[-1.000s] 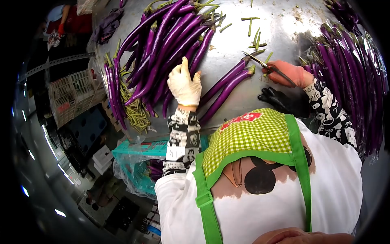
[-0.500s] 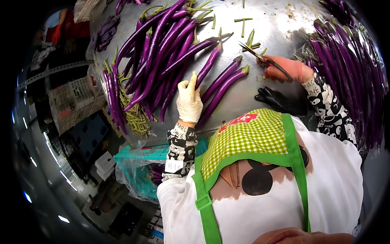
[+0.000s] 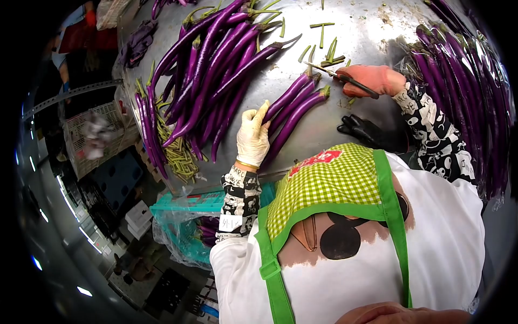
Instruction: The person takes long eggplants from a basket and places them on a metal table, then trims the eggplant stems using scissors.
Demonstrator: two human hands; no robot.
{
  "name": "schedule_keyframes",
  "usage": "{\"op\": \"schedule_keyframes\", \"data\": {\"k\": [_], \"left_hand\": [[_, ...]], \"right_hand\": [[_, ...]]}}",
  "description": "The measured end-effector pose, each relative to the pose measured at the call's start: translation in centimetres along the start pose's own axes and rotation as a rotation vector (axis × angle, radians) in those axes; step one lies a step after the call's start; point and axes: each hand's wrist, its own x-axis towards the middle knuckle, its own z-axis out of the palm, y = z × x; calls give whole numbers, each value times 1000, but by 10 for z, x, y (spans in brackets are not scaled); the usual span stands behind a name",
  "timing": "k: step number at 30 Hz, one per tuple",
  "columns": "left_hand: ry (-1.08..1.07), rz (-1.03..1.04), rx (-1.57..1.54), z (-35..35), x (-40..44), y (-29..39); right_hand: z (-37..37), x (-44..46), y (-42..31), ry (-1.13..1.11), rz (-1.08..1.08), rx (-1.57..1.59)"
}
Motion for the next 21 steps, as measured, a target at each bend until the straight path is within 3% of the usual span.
{"op": "schedule_keyframes", "data": {"k": [7, 10, 14, 17, 21], "left_hand": [[-133, -59, 60, -4, 4, 3], [42, 189, 430, -22, 28, 10], [285, 107, 665, -32, 77, -1], [214, 78, 905, -29, 92, -25], [127, 85, 878, -32, 92, -31]], "right_hand": [[13, 9, 10, 99, -17, -71], [21, 13, 22, 164, -42, -78], [27, 17, 30, 176, -94, -54], [24, 8, 16, 178, -34, 124], [11, 10, 19, -118, -33, 529]]}}
